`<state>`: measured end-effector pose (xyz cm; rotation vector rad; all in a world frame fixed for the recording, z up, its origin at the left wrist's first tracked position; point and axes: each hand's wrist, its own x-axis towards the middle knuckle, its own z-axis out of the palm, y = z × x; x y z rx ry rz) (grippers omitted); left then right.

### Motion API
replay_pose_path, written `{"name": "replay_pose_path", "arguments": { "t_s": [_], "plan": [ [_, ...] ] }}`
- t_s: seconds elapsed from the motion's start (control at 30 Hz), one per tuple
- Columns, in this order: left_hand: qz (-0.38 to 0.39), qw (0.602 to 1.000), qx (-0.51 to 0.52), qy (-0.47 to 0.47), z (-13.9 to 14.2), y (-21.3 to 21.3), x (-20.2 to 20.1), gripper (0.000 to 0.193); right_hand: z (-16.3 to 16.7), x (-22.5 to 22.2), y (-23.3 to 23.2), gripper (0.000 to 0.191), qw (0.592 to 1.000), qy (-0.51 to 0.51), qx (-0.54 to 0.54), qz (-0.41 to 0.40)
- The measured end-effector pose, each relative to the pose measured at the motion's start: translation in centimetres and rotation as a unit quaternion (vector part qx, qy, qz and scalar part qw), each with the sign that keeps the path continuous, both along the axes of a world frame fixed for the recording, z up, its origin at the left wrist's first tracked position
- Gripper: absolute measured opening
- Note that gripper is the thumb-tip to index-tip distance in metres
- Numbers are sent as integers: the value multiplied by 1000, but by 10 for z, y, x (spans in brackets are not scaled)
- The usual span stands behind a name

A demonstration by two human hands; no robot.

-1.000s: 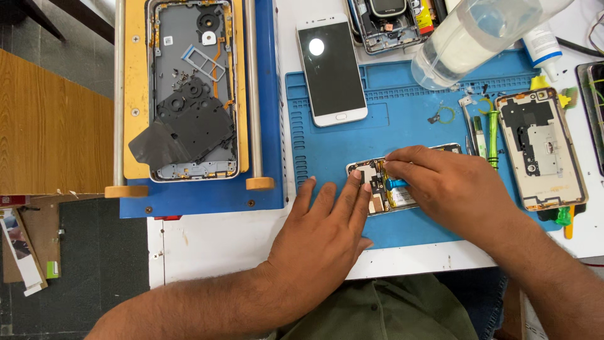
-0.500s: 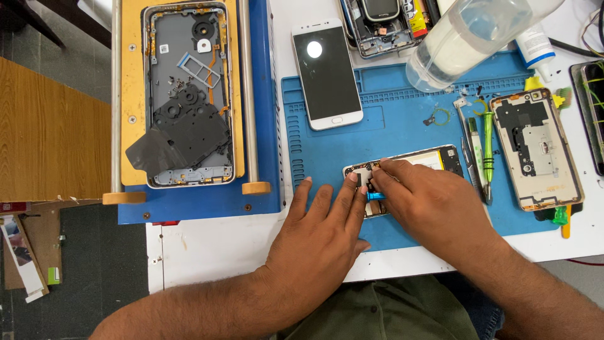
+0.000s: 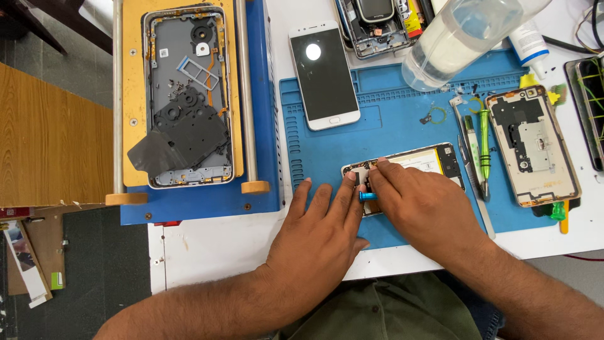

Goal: The person wipes a smartphone screen with a yellow cloth, then opens the phone's back cover and works on the internal components, using a screwdriver on the battery area and prying with a spudger on the repair mat.

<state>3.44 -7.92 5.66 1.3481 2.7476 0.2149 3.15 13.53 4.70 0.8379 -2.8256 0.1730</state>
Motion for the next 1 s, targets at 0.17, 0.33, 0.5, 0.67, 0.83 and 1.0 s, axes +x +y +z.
{"name": "replay_pose_path", "arguments": {
  "t_s": [0.17,0.33,0.5,0.67,0.83,1.0],
  "plan": [
    [4,1000,1,7,0,1,-1,70,1,0,2,37,999,7,-31,-8],
    [15,999,34,-6,0,0,-2,68,2,0,8,40,991,-37,-121,-47],
    [77,990,99,-66,-6,3,-9,83,6,36,34,34,941,-105,-263,-186],
    [95,987,111,-69,-19,8,-18,98,-25,101,62,40,781,-598,-170,-58],
    [98,988,102,-69,-28,9,-19,108,-114,118,60,35,814,-550,100,-160],
    [112,980,122,-108,-32,8,-18,120,-156,93,40,47,912,-379,-16,-157]
  ]
}}
